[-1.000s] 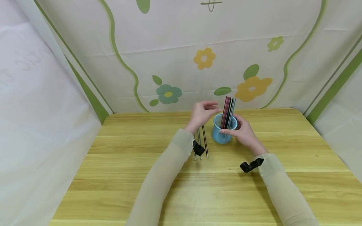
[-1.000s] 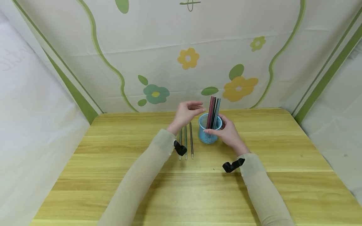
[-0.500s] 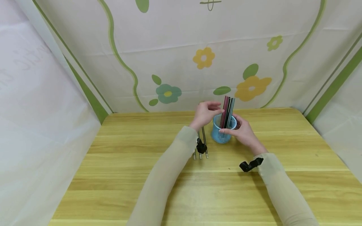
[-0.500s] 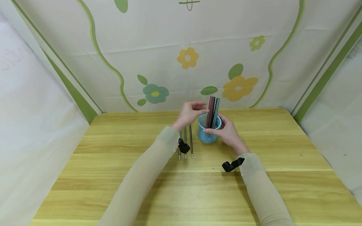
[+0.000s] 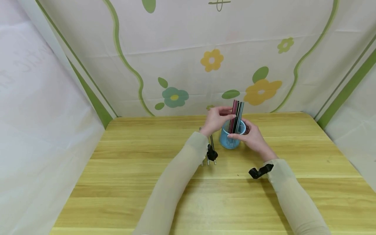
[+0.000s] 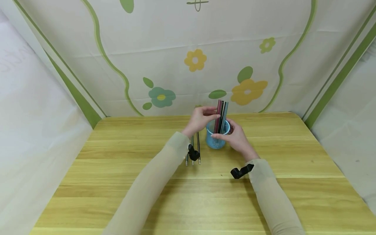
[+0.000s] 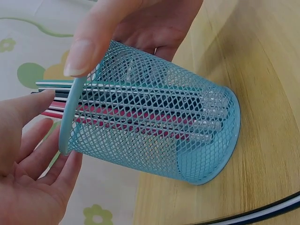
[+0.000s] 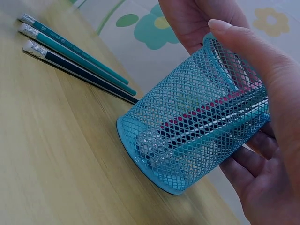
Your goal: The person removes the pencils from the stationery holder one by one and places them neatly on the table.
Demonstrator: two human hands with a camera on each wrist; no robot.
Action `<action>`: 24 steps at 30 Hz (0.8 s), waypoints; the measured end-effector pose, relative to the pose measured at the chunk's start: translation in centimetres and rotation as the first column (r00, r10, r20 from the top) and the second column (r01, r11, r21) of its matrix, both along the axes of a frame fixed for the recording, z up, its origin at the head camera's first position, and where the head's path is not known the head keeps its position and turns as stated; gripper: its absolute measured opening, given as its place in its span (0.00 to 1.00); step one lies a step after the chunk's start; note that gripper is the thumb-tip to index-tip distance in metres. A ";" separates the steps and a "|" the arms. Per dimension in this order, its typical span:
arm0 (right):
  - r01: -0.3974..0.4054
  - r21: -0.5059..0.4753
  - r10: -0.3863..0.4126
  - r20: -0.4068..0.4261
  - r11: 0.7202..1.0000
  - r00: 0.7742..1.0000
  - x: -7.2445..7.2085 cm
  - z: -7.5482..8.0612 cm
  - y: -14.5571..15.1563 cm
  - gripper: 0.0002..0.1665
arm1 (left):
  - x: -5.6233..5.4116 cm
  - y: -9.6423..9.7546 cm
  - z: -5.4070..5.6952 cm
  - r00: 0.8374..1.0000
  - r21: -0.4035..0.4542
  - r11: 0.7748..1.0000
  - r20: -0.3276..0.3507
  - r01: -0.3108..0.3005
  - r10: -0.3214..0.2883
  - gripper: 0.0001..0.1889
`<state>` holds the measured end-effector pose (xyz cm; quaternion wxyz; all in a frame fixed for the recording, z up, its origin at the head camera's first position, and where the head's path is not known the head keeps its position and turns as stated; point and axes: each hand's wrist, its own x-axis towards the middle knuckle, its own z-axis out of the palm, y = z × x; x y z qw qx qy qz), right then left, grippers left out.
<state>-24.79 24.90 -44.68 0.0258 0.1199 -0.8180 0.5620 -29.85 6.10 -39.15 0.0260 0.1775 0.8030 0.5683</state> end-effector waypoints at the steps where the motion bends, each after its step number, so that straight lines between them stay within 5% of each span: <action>1: -0.001 0.001 0.001 0.001 1.000 1.000 0.0 0.0 0.0 0.49 | 0.0 0.1 0.0 1.000 -0.002 1.000 0.004 0.005 -0.005 0.21; 12: -0.011 -0.009 0.011 0.006 1.000 1.000 0.0 -0.2 0.2 0.49 | 0.2 0.3 0.0 1.000 -0.013 1.000 -0.003 0.024 -0.024 0.21; 24: -0.012 -0.008 0.012 0.016 1.000 1.000 -0.1 -0.4 0.3 0.50 | 0.2 0.0 -0.6 0.999 0.028 0.998 0.016 -0.047 0.047 0.17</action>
